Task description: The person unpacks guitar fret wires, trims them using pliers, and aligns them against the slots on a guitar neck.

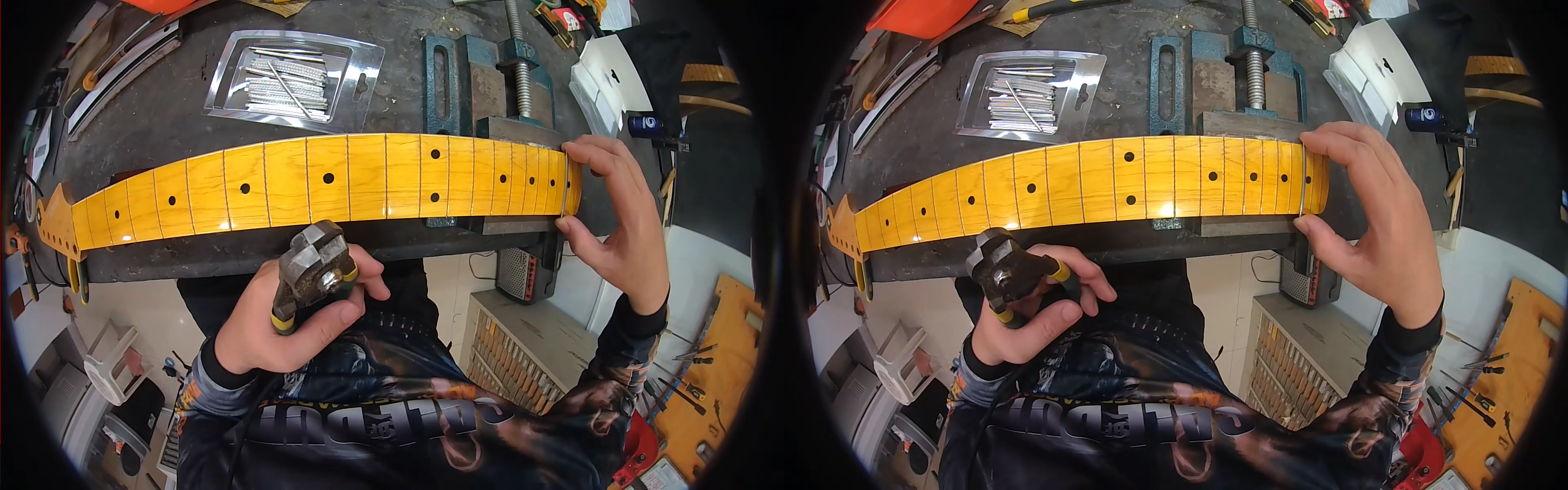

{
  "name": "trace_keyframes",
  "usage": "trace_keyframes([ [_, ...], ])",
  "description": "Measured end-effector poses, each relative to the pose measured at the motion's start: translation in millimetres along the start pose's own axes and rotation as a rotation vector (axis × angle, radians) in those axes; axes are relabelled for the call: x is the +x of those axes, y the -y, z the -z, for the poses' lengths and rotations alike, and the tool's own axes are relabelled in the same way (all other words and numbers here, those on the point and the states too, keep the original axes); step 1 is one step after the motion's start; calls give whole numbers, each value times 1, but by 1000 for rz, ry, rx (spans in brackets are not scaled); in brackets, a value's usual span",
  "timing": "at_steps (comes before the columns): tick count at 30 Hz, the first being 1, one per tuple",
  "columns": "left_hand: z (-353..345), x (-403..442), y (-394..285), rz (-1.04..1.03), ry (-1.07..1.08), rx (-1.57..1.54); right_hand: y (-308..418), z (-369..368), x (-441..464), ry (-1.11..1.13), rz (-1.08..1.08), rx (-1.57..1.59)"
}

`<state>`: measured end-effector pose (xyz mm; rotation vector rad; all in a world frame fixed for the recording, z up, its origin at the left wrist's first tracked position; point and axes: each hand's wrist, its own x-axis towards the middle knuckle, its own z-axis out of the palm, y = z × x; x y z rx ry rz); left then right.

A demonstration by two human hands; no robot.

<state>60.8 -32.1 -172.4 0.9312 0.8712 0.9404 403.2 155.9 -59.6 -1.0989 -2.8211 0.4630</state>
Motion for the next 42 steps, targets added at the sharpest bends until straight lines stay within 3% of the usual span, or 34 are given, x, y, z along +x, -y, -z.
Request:
trace_keyframes([
  [35, 0, 0, 2, 0, 6, -14, 13, 4, 2, 33, -28, -68],
  [42, -2, 0, 2, -33, -15, 1, 36, -3, -8, 16, -57, -229],
])
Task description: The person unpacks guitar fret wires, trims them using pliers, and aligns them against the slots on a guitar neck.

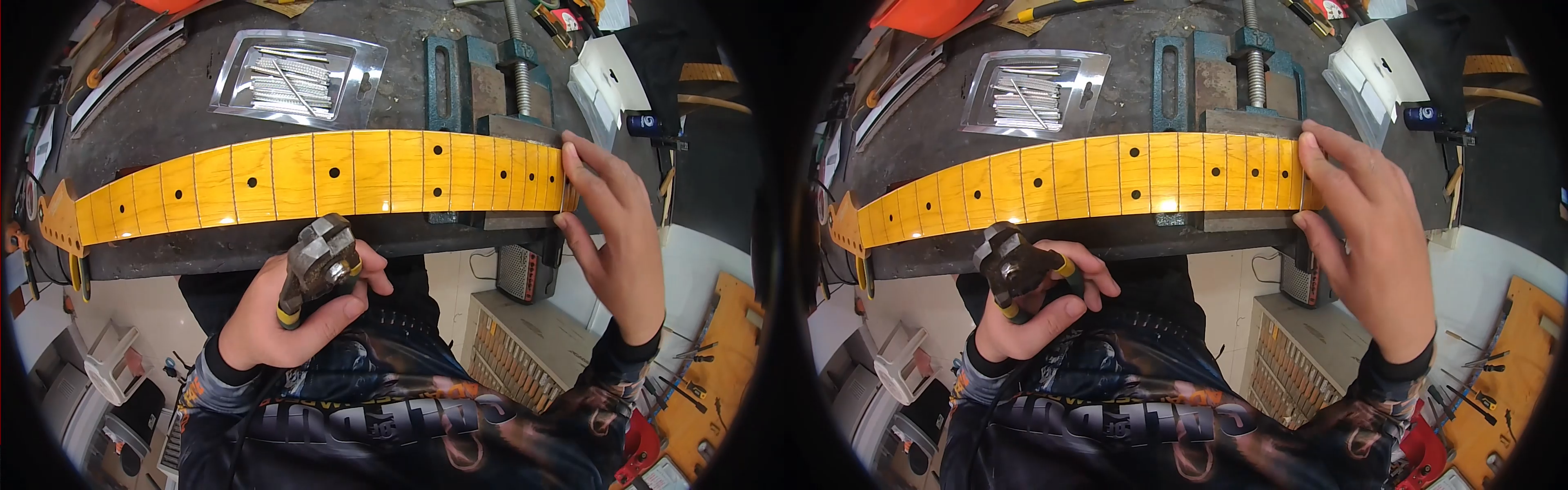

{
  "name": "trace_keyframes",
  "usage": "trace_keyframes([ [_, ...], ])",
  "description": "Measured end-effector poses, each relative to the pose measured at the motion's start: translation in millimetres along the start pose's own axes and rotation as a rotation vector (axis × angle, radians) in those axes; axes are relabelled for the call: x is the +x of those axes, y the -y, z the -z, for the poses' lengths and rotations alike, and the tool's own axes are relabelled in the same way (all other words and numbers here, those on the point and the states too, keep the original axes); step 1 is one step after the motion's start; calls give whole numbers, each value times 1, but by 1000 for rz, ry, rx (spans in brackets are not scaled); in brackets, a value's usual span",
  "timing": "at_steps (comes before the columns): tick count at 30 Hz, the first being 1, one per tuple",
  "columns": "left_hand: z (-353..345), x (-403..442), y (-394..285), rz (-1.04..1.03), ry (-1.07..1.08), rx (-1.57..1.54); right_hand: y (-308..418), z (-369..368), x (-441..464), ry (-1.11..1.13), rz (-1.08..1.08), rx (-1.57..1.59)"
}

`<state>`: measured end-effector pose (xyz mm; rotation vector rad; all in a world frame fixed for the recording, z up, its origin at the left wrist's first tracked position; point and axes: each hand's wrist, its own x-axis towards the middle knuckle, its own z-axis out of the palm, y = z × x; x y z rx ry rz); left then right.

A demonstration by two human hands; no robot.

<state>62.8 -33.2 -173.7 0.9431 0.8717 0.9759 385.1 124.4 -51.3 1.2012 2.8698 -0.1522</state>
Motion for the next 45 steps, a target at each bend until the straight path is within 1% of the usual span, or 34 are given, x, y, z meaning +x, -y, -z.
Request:
trace_keyframes([
  [1, 0, 0, 0, 0, -8, 2, 5, -2, -2, -32, -3, -69],
  [2, -1, 0, 0, -5, -6, 7, 9, -5, -5, -38, -4, -71],
  [4, -2, 0, 1, -32, -19, 0, 14, -11, -10, -132, 9, -171],
  [9, -3, -1, 3, -56, -21, -21, 16, -24, -20, -255, 32, -226],
  [10, -4, -2, 4, -66, -18, -13, 18, -25, -19, -273, 22, -182],
  [12, -5, -7, 2, -84, -18, 66, 23, -20, -17, -308, 18, -142],
  [14, -3, -15, -6, -90, 8, 287, 28, -13, -15, -288, -3, -88],
  [16, -3, -23, 2, -260, 0, 537, 23, -7, -10, -284, 11, -58],
  [17, -1, -29, 4, -271, -7, 546, 19, -3, -7, -265, 20, -26],
  [19, 5, -42, 8, -246, 39, 725, 16, 12, 2, -252, 47, -72],
  [20, 8, -51, 14, -253, 24, 738, 18, 18, 9, -224, 61, -113],
  [22, 13, -70, 34, -129, 8, 763, 25, 22, 34, -268, 92, -117],
  [23, 13, -78, 42, -86, -38, 727, 33, 23, 50, -298, 118, -76],
  [24, 15, -85, 48, -89, -47, 736, 43, 24, 66, -326, 143, -35],
  [25, 18, -93, 53, -15, -74, 673, 56, 25, 85, -364, 204, -16],
  [27, 23, -109, 57, 97, -119, 558, 79, 14, 127, -265, 253, 105],
  [28, 26, -117, 65, 95, -118, 562, 88, 3, 148, -210, 267, 90],
  [29, 31, -123, 76, 104, -161, 441, 99, -6, 169, -151, 276, 75],
  [30, 34, -129, 83, 116, -201, 315, 115, -4, 191, 30, 238, -73],
  [31, 36, -133, 83, 143, -207, 285, 122, -11, 206, 101, 256, -117],
  [32, 37, -136, 81, 117, -230, 288, 131, -14, 218, 166, 257, -172],
  [34, 39, -144, 85, 130, -283, 210, 139, -20, 230, 233, 287, -354],
  [38, 44, -153, 103, 99, -334, 151, 133, -31, 250, 299, 278, -387],
  [40, 45, -154, 113, 88, -388, 123, 135, -27, 251, 350, 348, -410],
  [41, 46, -155, 116, 89, -388, 122, 130, -20, 251, 498, 224, -195],
  [45, 53, -155, 123, 115, -397, 133, 127, -14, 244, 510, 171, -102],
])
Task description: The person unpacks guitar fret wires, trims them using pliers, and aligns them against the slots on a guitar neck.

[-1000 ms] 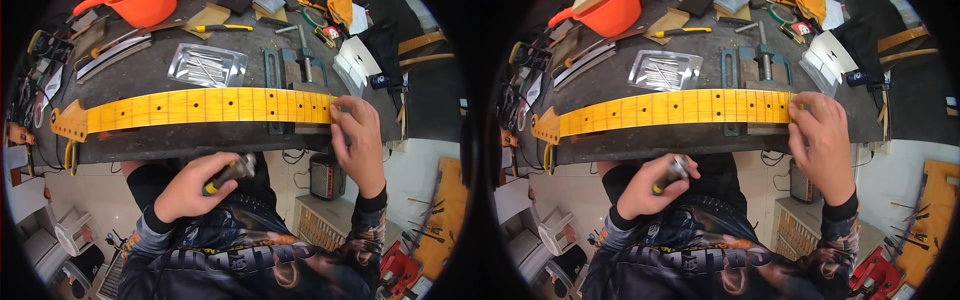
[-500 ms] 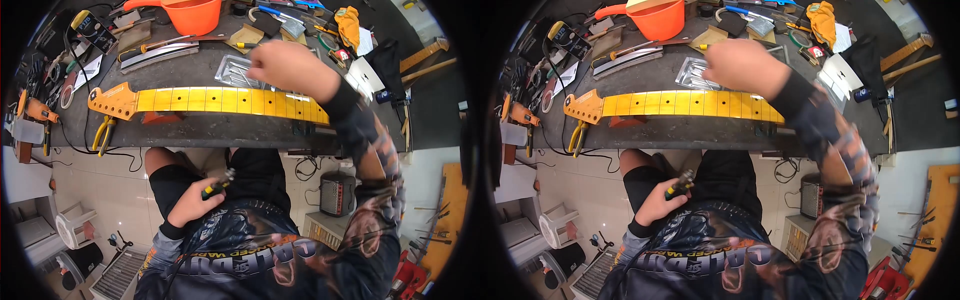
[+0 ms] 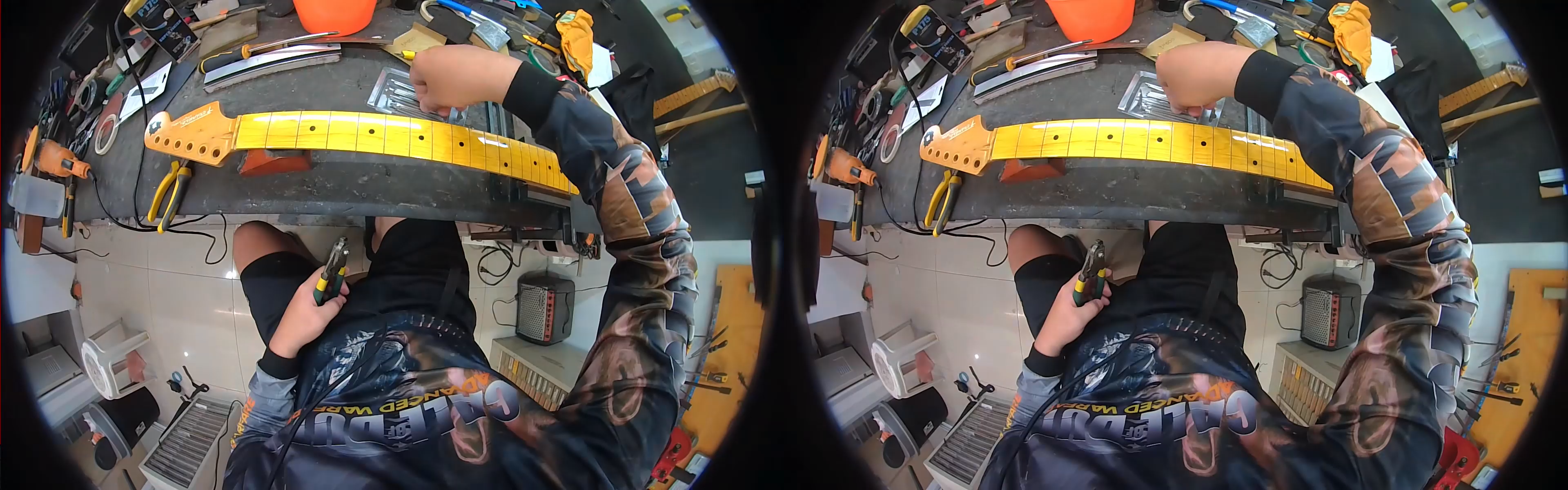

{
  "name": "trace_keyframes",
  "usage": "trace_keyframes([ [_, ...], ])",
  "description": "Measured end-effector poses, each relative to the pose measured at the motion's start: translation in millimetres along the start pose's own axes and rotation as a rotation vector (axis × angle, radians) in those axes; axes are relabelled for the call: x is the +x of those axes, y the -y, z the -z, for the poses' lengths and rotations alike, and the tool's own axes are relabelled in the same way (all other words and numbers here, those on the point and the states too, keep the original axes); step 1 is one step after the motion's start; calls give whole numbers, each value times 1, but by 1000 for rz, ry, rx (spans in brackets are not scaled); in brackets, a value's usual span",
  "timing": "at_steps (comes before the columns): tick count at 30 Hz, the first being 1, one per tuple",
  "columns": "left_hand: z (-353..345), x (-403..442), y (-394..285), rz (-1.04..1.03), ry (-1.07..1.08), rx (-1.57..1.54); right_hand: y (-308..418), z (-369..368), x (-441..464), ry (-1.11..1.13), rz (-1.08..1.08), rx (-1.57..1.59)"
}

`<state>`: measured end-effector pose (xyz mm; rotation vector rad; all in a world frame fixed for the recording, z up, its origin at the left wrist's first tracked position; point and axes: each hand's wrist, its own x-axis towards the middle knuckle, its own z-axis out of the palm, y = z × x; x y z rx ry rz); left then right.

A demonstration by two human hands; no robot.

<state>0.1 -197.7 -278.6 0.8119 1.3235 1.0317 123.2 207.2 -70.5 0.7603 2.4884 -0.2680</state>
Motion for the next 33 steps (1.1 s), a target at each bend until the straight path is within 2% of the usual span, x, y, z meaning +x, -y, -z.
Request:
trace_keyframes([
  [3, 4, 2, 5, 53, 25, -46, -5, -7, -1, -61, 32, 93],
  [5, 4, 4, 5, 76, 34, -93, -4, -12, 3, -161, 87, -118],
  [12, 2, 3, 9, 55, 25, -138, -2, -8, 7, -190, 134, -199],
  [15, 4, 0, 10, 38, 12, -147, -4, -6, 2, -146, 158, -97],
  [19, 8, -5, 3, 25, 17, -154, -10, -5, -5, -265, 201, 39],
  [21, 10, -4, -3, -37, -11, -115, -18, -2, -8, -400, 239, 141],
  [22, 10, -4, -7, -98, -36, -79, -23, -3, -11, -558, 349, 153],
  [24, 13, -4, -17, -139, -72, -28, -18, 1, -36, -727, 370, 204],
  [26, 13, -4, -26, -188, -110, 26, 4, -3, -74, -719, 348, 473],
  [27, 12, -4, -30, -209, -158, 46, 13, -10, -93, -679, 401, 635],
  [28, 10, -4, -35, -231, -205, 65, 23, -21, -104, -622, 506, 924],
  [29, 9, -3, -41, -236, -209, 69, 42, -36, -122, -639, 446, 1079],
  [30, 8, -2, -49, -263, -211, 153, 52, -44, -139, -537, 369, 1215],
  [32, 0, -2, -70, -286, -220, 259, 75, -80, -150, -571, 238, 1298],
  [33, -5, -1, -77, -293, -223, 264, 86, -97, -151, -577, 241, 1408],
])
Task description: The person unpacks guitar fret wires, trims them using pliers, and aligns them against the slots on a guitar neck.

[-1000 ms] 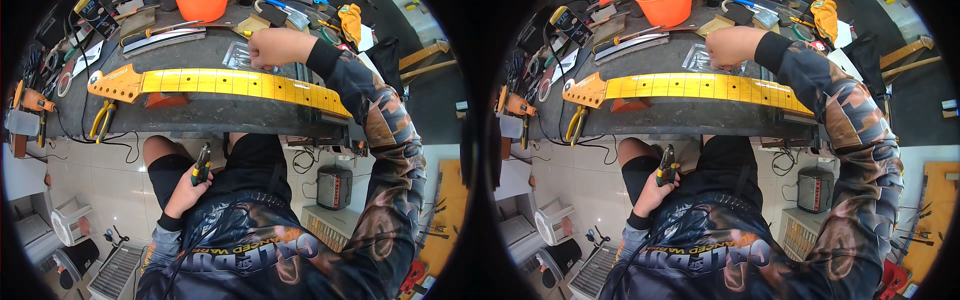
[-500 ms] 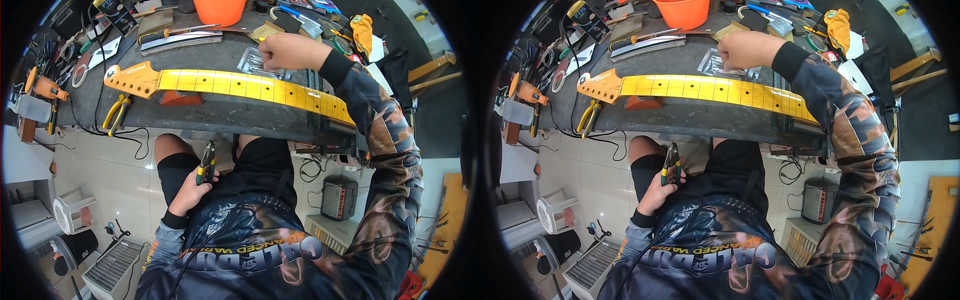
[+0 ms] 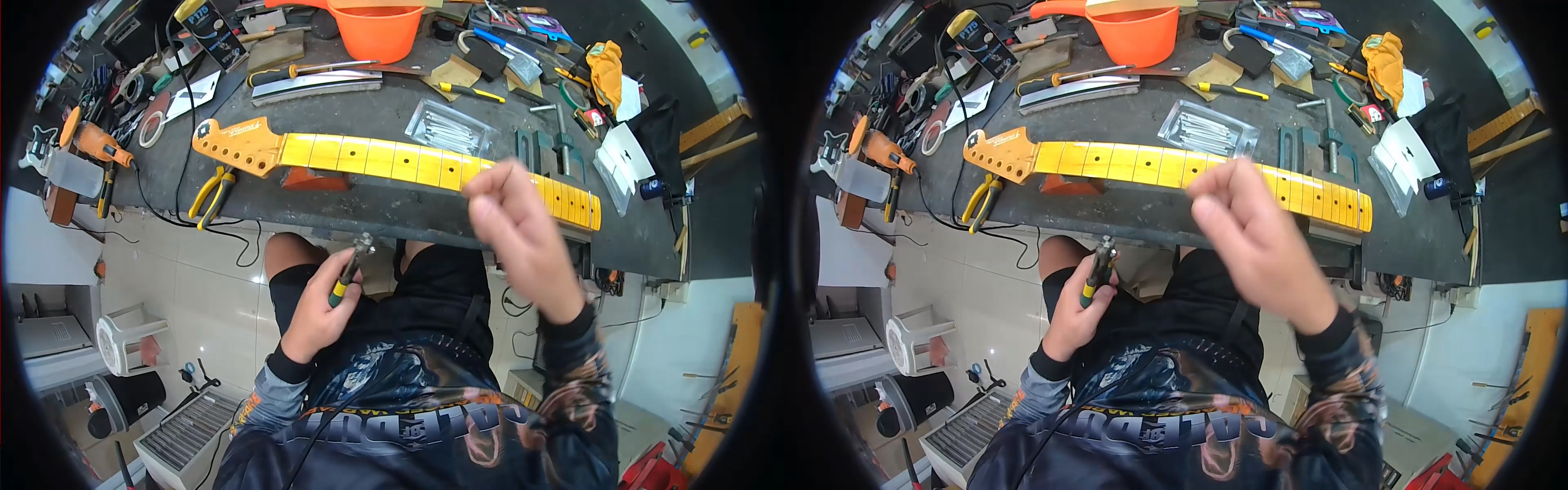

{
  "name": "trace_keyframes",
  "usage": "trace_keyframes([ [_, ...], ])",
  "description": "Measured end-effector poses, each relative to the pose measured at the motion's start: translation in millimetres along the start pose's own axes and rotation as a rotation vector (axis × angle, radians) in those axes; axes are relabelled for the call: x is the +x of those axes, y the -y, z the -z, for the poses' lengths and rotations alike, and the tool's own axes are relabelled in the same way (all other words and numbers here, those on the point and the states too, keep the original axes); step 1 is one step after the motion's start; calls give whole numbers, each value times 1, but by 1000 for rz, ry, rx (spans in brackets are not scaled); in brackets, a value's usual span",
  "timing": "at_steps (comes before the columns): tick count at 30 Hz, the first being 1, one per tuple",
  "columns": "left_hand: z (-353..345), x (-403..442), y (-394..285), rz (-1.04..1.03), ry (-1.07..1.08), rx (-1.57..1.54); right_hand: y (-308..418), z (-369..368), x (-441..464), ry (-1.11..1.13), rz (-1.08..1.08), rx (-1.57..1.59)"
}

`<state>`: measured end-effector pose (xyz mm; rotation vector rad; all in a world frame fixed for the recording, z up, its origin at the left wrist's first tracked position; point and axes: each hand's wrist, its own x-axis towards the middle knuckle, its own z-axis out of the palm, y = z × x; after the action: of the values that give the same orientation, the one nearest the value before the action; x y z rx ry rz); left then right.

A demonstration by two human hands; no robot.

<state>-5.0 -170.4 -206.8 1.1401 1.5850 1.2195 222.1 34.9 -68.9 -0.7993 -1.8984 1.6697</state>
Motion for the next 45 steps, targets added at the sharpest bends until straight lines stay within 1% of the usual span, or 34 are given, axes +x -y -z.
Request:
trace_keyframes([
  [1, -3, 3, -6, -42, 9, 32, -13, -9, -9, -12, -11, 121],
  [2, -6, 7, -14, -84, 19, 64, -24, -19, -16, -32, 38, 190],
  [4, -13, 14, -31, -116, 21, 88, -37, -27, -25, -56, 43, 234],
  [6, -18, 18, -42, -191, 44, 148, -46, -33, -26, -77, 40, 263],
  [11, -25, 23, -59, -163, 83, 183, -52, -39, -34, -96, 17, 291],
  [13, -25, 23, -62, -180, 93, 244, -51, -41, -35, -117, 53, 256],
  [17, -27, 21, -67, -141, 97, 241, -55, -42, -33, -104, 53, 220],
  [19, -28, 20, -68, -113, 90, 235, -60, -42, -32, -111, 112, 148],
  [22, -28, 18, -68, -96, 76, 247, -62, -44, -32, -120, 142, 132],
  [29, -29, 16, -68, -80, 81, 272, -70, -45, -32, -132, 149, 99],
  [35, -31, 14, -67, -51, 91, 267, -78, -48, -32, -161, 208, 22],
  [43, -35, 6, -59, -91, 43, 242, -87, -48, -31, -136, 232, -37],
  [45, -36, 5, -60, -67, 30, 252, -88, -50, -30, -137, 243, -35],
])
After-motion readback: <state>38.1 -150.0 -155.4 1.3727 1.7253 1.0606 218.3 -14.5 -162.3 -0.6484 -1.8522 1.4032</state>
